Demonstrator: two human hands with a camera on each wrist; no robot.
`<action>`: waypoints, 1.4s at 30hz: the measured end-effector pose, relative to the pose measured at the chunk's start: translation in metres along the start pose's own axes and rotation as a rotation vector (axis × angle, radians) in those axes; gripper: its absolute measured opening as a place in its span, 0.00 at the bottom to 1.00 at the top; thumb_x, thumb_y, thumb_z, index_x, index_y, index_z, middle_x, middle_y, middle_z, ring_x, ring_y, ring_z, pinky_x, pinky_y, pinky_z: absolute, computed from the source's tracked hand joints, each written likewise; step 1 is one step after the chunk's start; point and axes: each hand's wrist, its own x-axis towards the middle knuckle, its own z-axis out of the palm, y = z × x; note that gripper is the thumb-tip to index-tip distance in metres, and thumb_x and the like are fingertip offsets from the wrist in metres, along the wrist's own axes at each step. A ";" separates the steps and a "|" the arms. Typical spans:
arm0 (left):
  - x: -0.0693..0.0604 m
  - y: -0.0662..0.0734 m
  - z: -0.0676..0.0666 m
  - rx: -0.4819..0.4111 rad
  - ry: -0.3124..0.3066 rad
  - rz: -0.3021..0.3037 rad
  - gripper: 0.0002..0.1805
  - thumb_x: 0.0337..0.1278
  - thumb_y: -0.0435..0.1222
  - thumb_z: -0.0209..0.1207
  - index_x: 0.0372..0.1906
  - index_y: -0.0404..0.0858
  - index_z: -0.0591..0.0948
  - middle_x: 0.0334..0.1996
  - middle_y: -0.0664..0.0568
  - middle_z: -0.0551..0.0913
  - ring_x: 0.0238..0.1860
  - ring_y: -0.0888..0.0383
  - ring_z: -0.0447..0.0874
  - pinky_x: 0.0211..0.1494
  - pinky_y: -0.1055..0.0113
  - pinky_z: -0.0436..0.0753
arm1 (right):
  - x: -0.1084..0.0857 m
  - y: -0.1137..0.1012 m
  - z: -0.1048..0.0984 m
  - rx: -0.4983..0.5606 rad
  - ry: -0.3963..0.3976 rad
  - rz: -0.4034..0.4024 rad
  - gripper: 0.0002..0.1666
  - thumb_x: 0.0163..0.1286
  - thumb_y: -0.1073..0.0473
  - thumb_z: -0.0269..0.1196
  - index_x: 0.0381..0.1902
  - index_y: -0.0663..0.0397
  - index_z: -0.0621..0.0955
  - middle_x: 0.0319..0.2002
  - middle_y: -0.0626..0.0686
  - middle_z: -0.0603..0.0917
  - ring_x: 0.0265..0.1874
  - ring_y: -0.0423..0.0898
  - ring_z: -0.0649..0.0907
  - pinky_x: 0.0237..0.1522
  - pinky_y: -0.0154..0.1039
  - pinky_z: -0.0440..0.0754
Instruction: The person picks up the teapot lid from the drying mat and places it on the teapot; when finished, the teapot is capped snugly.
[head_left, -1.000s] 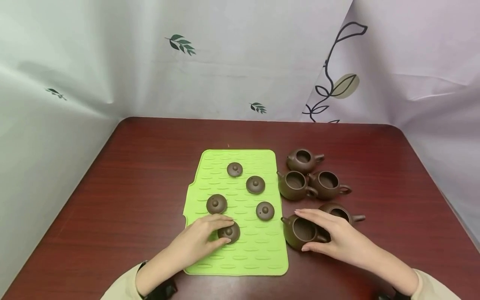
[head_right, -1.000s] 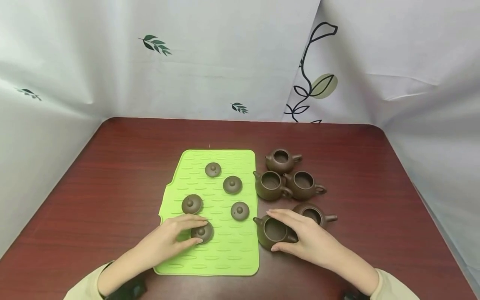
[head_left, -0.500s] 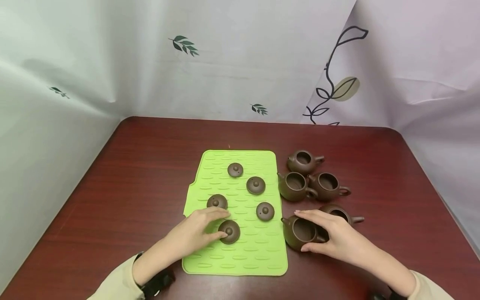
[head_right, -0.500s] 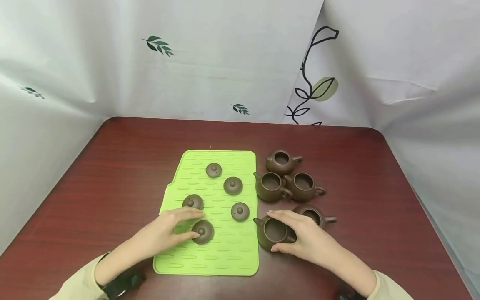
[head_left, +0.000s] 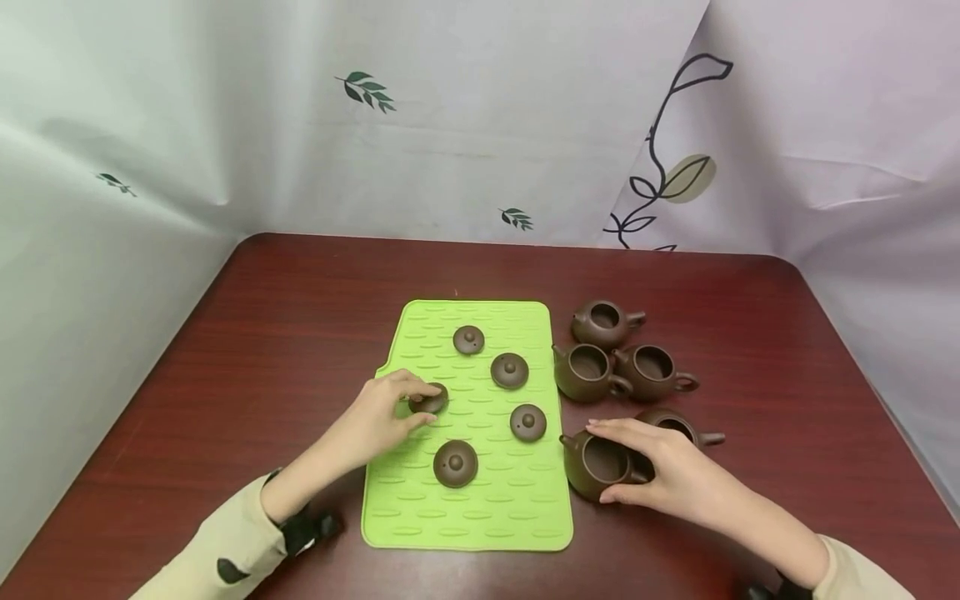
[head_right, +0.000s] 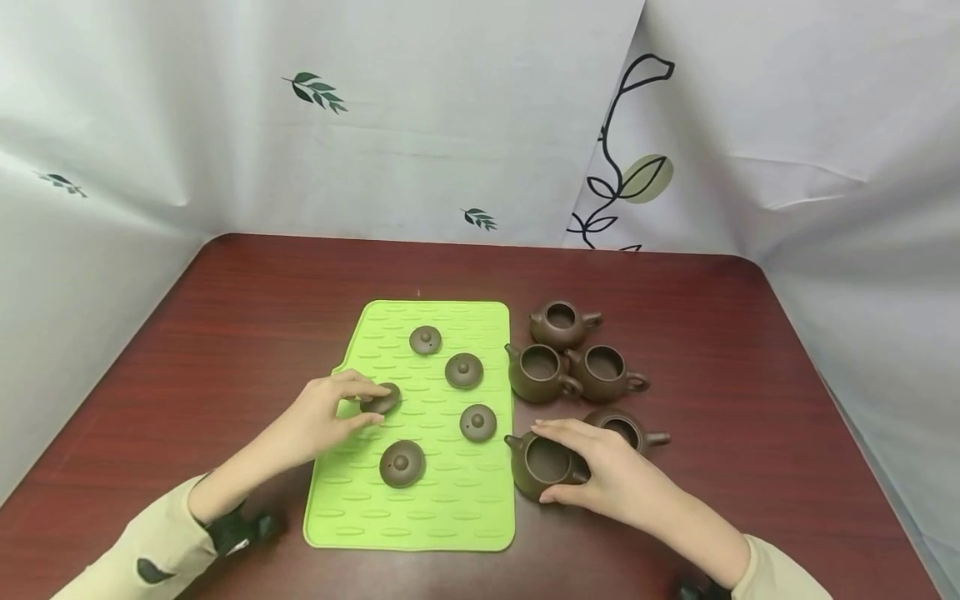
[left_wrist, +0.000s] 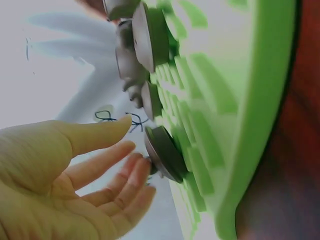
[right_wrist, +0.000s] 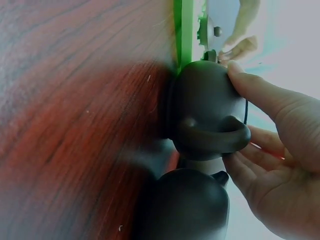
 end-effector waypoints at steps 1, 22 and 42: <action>0.003 -0.001 -0.001 -0.009 -0.007 -0.013 0.16 0.45 0.31 0.69 0.44 0.38 0.85 0.33 0.55 0.80 0.36 0.59 0.78 0.42 0.61 0.79 | 0.000 0.000 0.000 -0.005 0.000 0.002 0.40 0.42 0.44 0.76 0.55 0.51 0.79 0.51 0.45 0.81 0.48 0.40 0.81 0.51 0.17 0.66; 0.018 -0.011 -0.002 0.016 -0.019 -0.132 0.14 0.45 0.36 0.69 0.39 0.35 0.86 0.22 0.57 0.78 0.25 0.64 0.73 0.28 0.71 0.74 | 0.000 -0.001 -0.002 0.007 0.001 0.011 0.39 0.42 0.45 0.76 0.54 0.51 0.79 0.50 0.45 0.81 0.47 0.40 0.81 0.50 0.18 0.69; 0.009 0.001 -0.006 -0.056 0.177 0.031 0.10 0.46 0.35 0.69 0.37 0.37 0.87 0.27 0.56 0.84 0.27 0.64 0.78 0.29 0.73 0.78 | 0.002 0.001 -0.001 -0.003 -0.014 0.021 0.39 0.40 0.44 0.76 0.52 0.50 0.80 0.50 0.44 0.81 0.47 0.41 0.81 0.49 0.19 0.69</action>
